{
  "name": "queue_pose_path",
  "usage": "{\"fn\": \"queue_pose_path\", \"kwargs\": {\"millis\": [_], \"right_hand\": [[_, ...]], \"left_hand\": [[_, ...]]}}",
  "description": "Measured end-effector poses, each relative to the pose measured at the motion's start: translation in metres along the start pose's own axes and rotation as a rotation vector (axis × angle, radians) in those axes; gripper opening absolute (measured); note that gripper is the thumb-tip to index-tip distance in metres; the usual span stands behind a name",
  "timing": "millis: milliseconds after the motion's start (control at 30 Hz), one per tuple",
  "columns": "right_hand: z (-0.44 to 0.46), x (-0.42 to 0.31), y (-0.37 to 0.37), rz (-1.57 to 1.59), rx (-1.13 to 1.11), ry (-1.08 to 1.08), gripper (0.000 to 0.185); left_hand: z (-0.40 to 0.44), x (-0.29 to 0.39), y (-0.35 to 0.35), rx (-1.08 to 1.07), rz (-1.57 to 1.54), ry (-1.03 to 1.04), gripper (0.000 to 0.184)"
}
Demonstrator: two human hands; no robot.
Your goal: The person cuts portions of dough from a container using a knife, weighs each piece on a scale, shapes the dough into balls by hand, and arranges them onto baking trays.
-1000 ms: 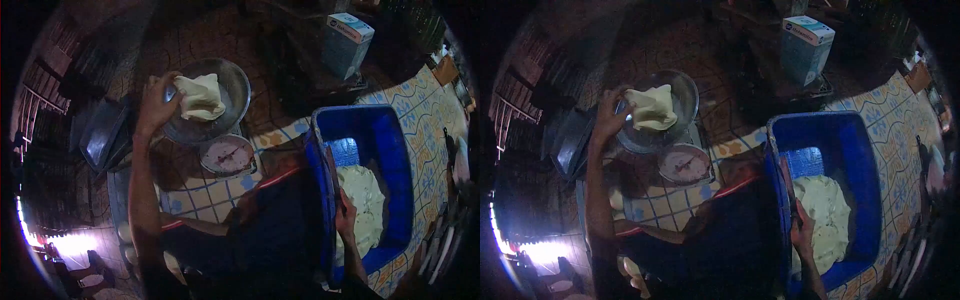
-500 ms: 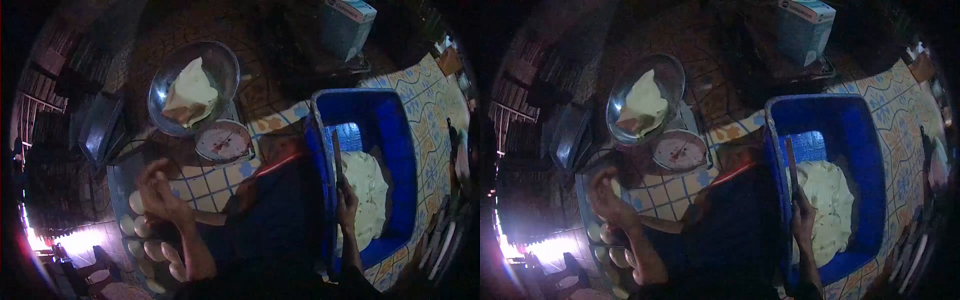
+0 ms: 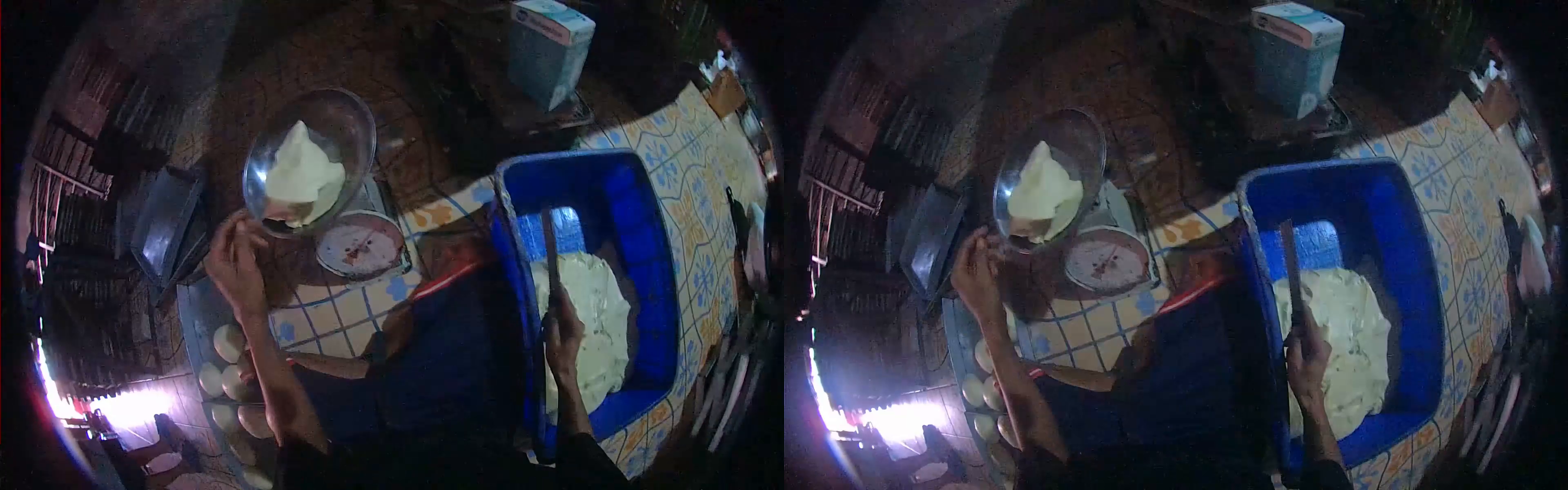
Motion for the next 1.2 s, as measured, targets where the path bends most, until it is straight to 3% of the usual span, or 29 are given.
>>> {"fn": "queue_pose_path", "kwargs": {"millis": [67, 167, 267, 367, 467, 500, 567, 600, 667, 700, 733, 800, 867, 933, 967, 1067, 1133, 1167, 1200], "right_hand": [[0.012, -0.024, 0.004, 0.004, 0.013, -0.137, 0.048], [0.042, -0.102, 0.036, 0.065, -0.083, -0.246, 0.049], [0.077, -0.177, 0.108, 0.203, -0.341, -0.232, 0.052], [0.116, -0.231, 0.201, 0.265, -0.389, -0.324, 0.052], [0.124, -0.288, 0.273, 0.116, -0.502, -0.450, 0.045], [0.113, -0.290, 0.283, 0.161, -0.468, -0.478, 0.045], [0.073, -0.278, 0.300, 0.247, -0.413, -0.537, 0.044], [0.053, -0.258, 0.301, 0.726, -0.651, 0.105, 0.045], [0.003, -0.244, 0.269, 0.729, -0.834, 0.215, 0.047], [-0.010, -0.249, 0.246, 0.278, -0.772, -0.348, 0.047], [-0.025, -0.241, 0.241, 0.253, -0.878, -0.329, 0.048], [-0.048, -0.232, 0.229, 0.212, -1.076, -0.293, 0.048], [-0.041, -0.212, 0.202, 0.183, -0.995, -0.231, 0.048], [-0.022, -0.184, 0.164, 0.199, -0.799, -0.103, 0.050], [-0.009, -0.165, 0.139, 0.228, -0.641, -0.006, 0.052], [0.012, -0.095, 0.061, 0.506, -0.223, 0.352, 0.047], [0.032, -0.084, 0.002, 0.336, -0.013, 0.253, 0.038], [0.036, -0.072, -0.031, 0.264, 0.113, 0.127, 0.035], [0.038, -0.061, -0.056, 0.254, 0.183, 0.146, 0.035]], "left_hand": [[0.034, 0.007, 0.008, 0.040, 0.069, 0.089, 0.021], [0.086, -0.048, 0.044, -0.274, 0.415, 0.226, 0.027], [0.077, -0.041, 0.071, -0.470, 0.451, -0.033, 0.028], [0.069, -0.003, 0.060, -0.261, 0.430, 0.213, 0.024], [0.066, 0.024, 0.054, -0.242, 0.363, 0.203, 0.019], [0.068, 0.026, 0.050, -0.176, 0.315, 0.313, 0.017], [0.074, 0.032, 0.038, -0.103, 0.268, 0.274, 0.016], [0.079, 0.036, 0.033, -0.063, 0.242, 0.256, 0.016], [0.091, 0.037, 0.020, 0.031, 0.120, 0.243, 0.016], [0.098, 0.035, 0.013, 0.087, 0.017, 0.237, 0.016], [0.097, 0.044, 0.007, 0.133, -0.083, 0.231, 0.017], [0.082, 0.064, -0.002, 0.136, -0.468, -0.015, 0.029], [0.057, 0.099, -0.032, 0.190, -0.752, 0.298, 0.045], [0.013, 0.121, -0.054, 0.276, -0.774, 0.478, 0.058], [-0.010, 0.116, -0.053, 0.243, -0.833, 0.385, 0.061], [-0.082, 0.122, -0.001, -0.202, -0.641, 0.336, 0.063], [-0.135, 0.129, 0.057, -0.587, -0.358, 0.371, 0.063], [-0.164, 0.147, 0.081, -0.601, -0.427, 0.453, 0.061], [-0.190, 0.170, 0.106, -0.619, -0.498, 0.534, 0.060]]}}
Point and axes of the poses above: each hand's wrist, its own z-axis towards the middle knuckle, its own y-axis out of the palm, x = y × z, the point moved 8 cm from there along z, towards the middle knuckle, and after that the axes turned 2 degrees about x, right-handed, at the moved point
